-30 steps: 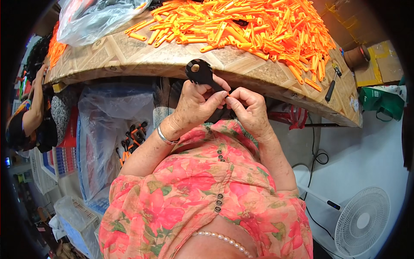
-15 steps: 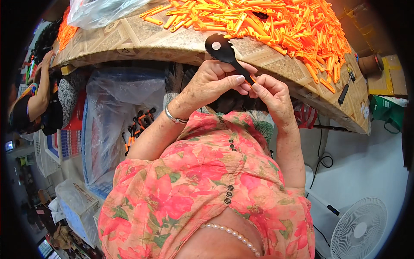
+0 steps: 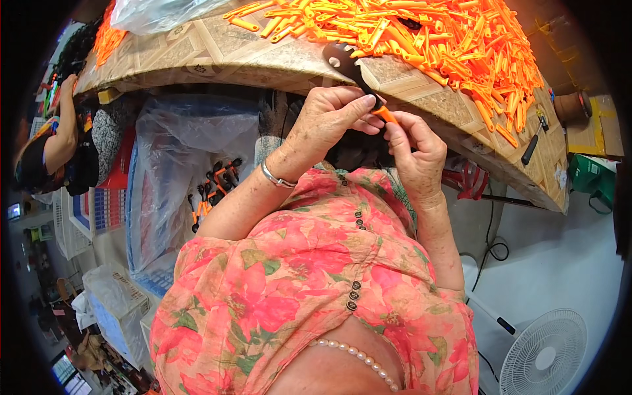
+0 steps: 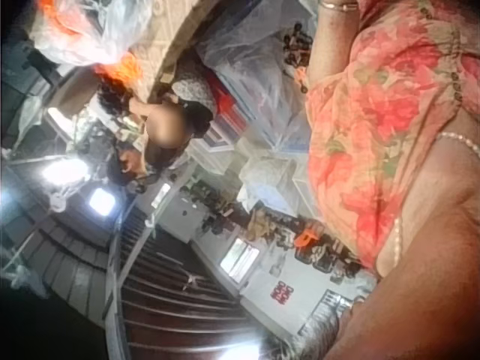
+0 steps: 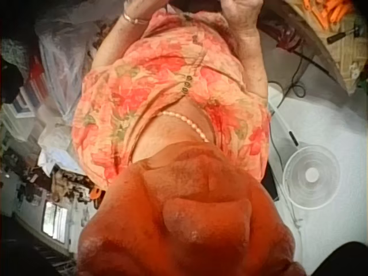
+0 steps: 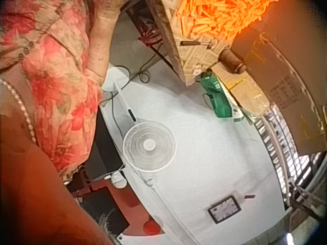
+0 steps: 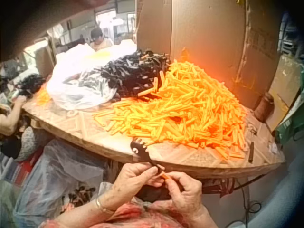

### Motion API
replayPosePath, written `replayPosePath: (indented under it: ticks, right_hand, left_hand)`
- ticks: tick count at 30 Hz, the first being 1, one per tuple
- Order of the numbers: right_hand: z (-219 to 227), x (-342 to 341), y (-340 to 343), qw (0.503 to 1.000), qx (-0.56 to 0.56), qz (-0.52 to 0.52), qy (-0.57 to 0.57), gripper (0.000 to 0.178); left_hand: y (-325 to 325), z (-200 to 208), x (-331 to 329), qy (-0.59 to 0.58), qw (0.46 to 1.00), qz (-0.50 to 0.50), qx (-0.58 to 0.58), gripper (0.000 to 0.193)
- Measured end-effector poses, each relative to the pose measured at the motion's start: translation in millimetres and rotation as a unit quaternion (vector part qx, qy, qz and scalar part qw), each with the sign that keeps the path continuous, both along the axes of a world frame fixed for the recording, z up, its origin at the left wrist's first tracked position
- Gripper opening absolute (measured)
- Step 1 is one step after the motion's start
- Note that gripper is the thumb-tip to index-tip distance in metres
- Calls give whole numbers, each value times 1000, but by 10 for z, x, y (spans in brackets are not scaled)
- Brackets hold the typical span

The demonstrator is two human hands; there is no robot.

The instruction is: The person repeatedly picks up small orange plastic tubes and a black plastic component, inserts the tube into the component, and uses a hammer to tap the assembly together. The finished units are placed on a wooden table alongside a large pile of similar orange parts.

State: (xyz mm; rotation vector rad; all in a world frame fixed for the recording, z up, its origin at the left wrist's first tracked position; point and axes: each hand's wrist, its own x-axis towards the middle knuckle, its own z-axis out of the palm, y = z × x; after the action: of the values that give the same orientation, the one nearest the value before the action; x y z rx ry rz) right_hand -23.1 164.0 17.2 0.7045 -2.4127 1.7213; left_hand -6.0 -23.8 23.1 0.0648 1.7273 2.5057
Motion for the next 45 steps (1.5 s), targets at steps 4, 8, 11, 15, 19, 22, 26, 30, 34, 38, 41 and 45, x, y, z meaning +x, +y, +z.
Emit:
replayPosePath:
  ticks: [4, 8, 11, 15, 19, 22, 26, 30, 34, 38, 41, 45]
  right_hand:
    - [-2, 3, -6, 973, -141, 24, -183, 14]
    - [-28, 2, -3, 952, -189, 35, -239, 13]
    - [-46, 10, -2, 967, -155, 17, -204, 12]
    - [-115, -2, -10, 997, -49, -37, -47, 11]
    - [-79, -13, -10, 991, 24, -57, 122, 15]
    - [-91, -37, -3, 974, 51, -48, 216, 20]
    - [-138, -101, 57, 949, 67, -30, 307, 26]
    - [-173, -131, 118, 928, 111, -28, 354, 30]
    - [-147, -145, 127, 931, 118, -22, 344, 30]
    - [57, -325, 189, 939, 76, -44, 332, 27]
    - [205, -633, 363, 890, 220, -185, 355, 24]
    - [195, -1079, 558, 861, 302, -228, 341, 26]
  left_hand:
    - [20, -81, 0, 12, 999, 1, 40, 25]
    - [51, -81, 9, 12, 999, 7, 50, 25]
    - [63, -58, 14, -13, 999, 4, 44, 27]
    - [85, -34, 29, -32, 999, 7, 11, 31]
    - [112, -15, 24, -59, 998, 21, -1, 35]
    - [119, -45, 25, -71, 996, 29, 39, 32]
    - [93, -43, 36, -84, 989, 29, 117, 25]
    - [64, -39, 40, -52, 994, 6, 96, 21]
    - [72, -86, 36, -36, 996, 13, 77, 21]
    - [46, -128, -7, -21, 995, 60, 76, 23]
    - [16, -133, -27, -14, 992, 85, 87, 24]
    - [23, -117, -26, -25, 992, 91, 84, 24]
